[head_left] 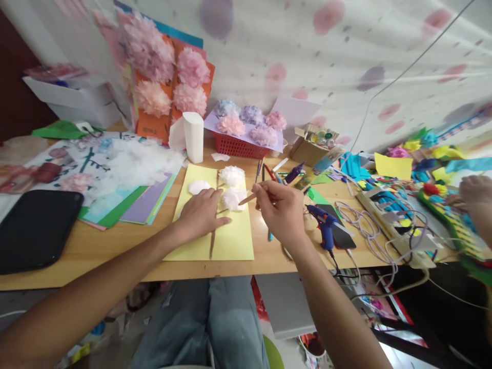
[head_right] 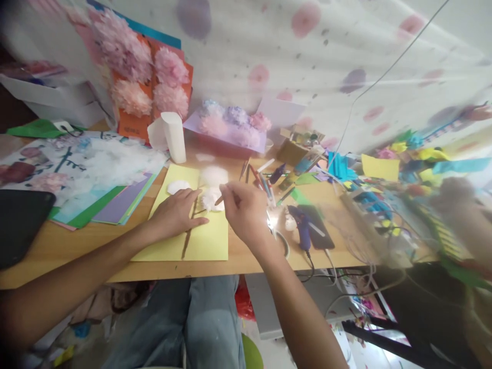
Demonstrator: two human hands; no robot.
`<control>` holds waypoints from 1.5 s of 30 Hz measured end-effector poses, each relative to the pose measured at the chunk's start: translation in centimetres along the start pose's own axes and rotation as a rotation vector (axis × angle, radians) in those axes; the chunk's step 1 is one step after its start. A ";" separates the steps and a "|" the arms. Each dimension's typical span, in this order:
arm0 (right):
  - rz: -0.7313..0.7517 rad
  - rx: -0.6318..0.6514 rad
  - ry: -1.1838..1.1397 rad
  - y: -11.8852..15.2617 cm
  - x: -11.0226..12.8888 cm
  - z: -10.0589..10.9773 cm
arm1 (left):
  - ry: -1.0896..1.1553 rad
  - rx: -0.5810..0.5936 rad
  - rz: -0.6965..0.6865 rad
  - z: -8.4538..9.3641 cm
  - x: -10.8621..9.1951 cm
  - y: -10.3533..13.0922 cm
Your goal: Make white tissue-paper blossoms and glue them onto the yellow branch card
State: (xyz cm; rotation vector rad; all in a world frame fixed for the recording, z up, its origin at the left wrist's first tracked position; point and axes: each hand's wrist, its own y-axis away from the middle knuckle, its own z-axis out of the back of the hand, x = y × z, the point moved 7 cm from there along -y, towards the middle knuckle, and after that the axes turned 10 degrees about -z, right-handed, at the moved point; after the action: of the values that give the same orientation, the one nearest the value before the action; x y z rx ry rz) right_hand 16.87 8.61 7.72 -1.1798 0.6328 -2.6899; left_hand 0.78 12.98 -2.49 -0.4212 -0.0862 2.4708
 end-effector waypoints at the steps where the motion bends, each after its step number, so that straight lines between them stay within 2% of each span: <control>1: 0.000 -0.008 -0.003 0.3 -0.1 0.1 | 0.002 0.002 0.004 -0.1 0.1 0.0; 5: 0.061 -0.092 0.032 2.9 -0.1 0.8 | 0.027 -0.018 0.017 -0.3 0.1 0.1; 8: 0.216 -0.146 0.139 6.5 -0.1 0.8 | 0.081 -0.028 0.012 0.0 -0.3 0.3; 10: 0.348 -0.206 0.259 9.0 -0.5 0.3 | 0.132 -0.026 0.002 0.9 -0.4 0.4; 12: 0.434 -0.200 0.399 10.9 -1.4 -1.0 | 0.178 -0.042 0.006 2.7 0.4 0.6; 14: 0.451 -0.179 0.498 11.8 -2.4 -2.1 | 0.185 -0.065 0.055 5.3 2.6 1.2; 17: 0.423 -0.128 0.546 11.9 -3.4 -3.2 | 0.004 -0.126 0.185 9.7 8.0 3.1; 19: 0.402 -0.109 0.536 11.7 -3.6 -3.4 | -0.166 -0.112 0.382 12.0 12.5 5.0; 21: 0.380 -0.107 0.520 11.6 -3.8 -3.4 | -0.267 -0.040 0.568 13.1 16.3 6.9; 23: 0.356 -0.114 0.499 11.7 -4.1 -3.3 | -0.273 0.013 0.634 13.1 18.5 8.0; 26: 0.326 -0.123 0.466 11.8 -4.5 -3.1 | -0.237 0.042 0.642 11.9 19.7 8.4; 29: 0.327 -0.116 0.457 11.8 -4.5 -3.1 | -0.218 0.047 0.645 10.5 19.8 8.2; 32: 0.324 -0.111 0.447 11.7 -4.3 -3.1 | -0.235 0.040 0.668 10.1 19.6 8.1; 40: 0.322 -0.122 0.423 11.7 -4.2 -3.0 | -0.245 -0.095 0.584 12.3 19.5 8.0; 45: 0.320 -0.115 0.418 11.6 -4.2 -3.0 | -0.172 -0.038 0.522 10.4 19.5 7.1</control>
State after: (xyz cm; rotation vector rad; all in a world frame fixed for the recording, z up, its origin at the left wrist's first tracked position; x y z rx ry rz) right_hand 17.07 0.30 -1.91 -0.4729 0.9507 -2.6530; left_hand -21.37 19.23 0.80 -0.2682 -0.1050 3.0219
